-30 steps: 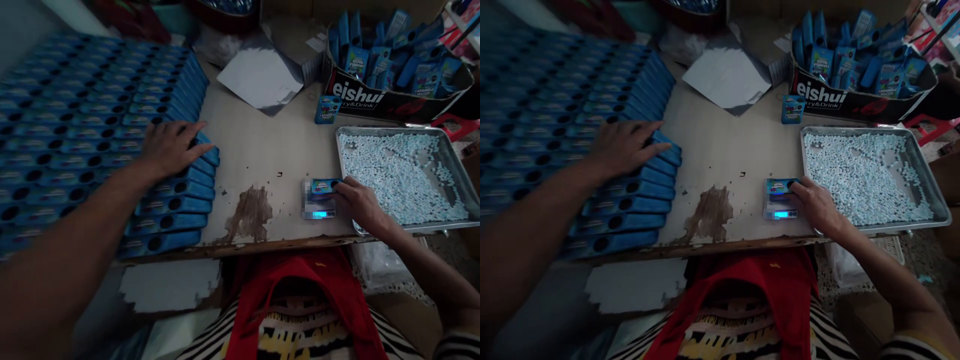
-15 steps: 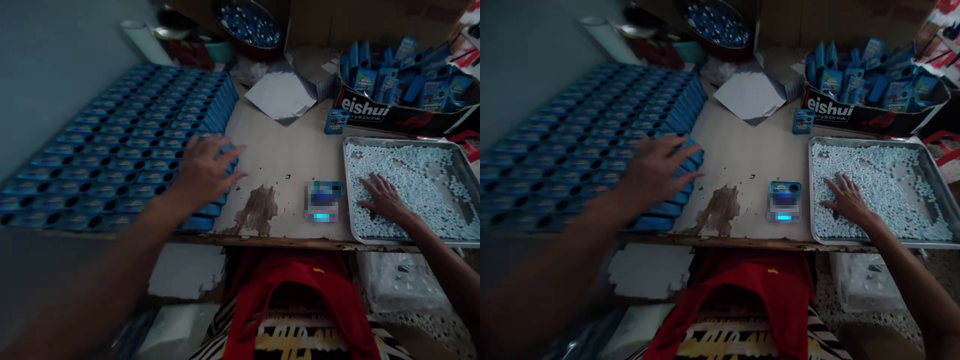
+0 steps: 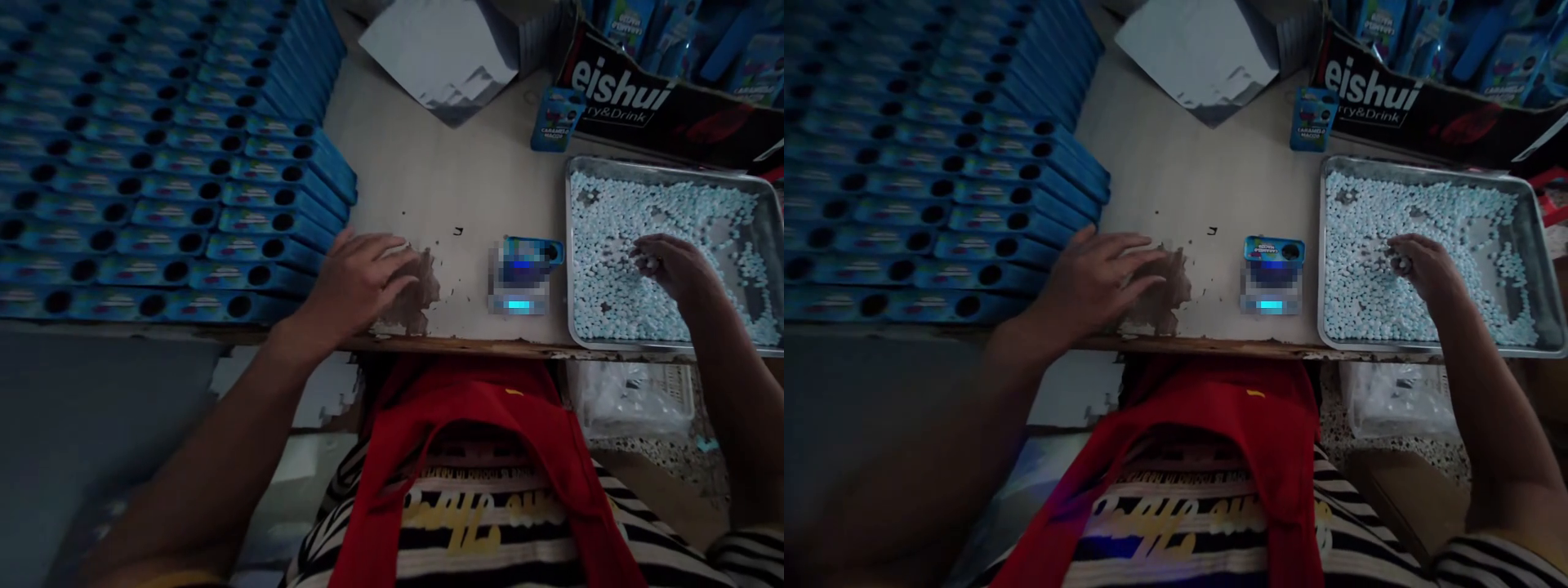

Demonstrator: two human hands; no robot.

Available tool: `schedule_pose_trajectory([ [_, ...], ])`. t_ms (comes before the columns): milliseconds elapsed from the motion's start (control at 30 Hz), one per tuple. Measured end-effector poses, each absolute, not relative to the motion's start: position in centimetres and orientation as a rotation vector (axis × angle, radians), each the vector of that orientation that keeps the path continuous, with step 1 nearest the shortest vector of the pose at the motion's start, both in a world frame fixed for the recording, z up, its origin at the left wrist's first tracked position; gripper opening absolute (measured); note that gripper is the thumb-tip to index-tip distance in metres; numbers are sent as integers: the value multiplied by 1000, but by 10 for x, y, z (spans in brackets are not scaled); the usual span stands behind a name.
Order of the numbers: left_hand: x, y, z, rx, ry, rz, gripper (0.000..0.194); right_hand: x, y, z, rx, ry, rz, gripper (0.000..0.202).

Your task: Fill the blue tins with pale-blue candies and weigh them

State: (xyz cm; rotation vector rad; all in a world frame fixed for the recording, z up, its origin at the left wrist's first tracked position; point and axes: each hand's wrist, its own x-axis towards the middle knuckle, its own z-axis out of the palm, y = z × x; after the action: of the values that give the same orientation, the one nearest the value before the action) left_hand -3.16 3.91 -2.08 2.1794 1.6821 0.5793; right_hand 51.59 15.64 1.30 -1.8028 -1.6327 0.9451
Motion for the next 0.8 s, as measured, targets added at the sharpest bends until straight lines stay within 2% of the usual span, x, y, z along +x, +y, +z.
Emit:
schedule_pose_trajectory([
  [100,-16,45,-17,2151,1636,597,30,511,142,19,-1825,-1565,986,25],
  [267,20,57,-7,2004,1486,859,39,490,125,32,-1941,-2012,593,22],
  [333,32,61,-5,1929,1452,940,44,483,125,35,-1954,-1986,734,33],
  [433,51,67,-8,1787,1417,988,59,474,128,38,-1811,-1632,1229,51],
  [533,70,71,-18,1661,1352,1005,78,464,131,42,-1617,-1405,1522,55],
  [667,90,76,-32,1604,1269,1019,74,442,130,54,-1517,-1392,1612,52],
  [800,90,78,-35,1601,1227,1024,67,408,131,85,-1401,-1853,1467,36],
])
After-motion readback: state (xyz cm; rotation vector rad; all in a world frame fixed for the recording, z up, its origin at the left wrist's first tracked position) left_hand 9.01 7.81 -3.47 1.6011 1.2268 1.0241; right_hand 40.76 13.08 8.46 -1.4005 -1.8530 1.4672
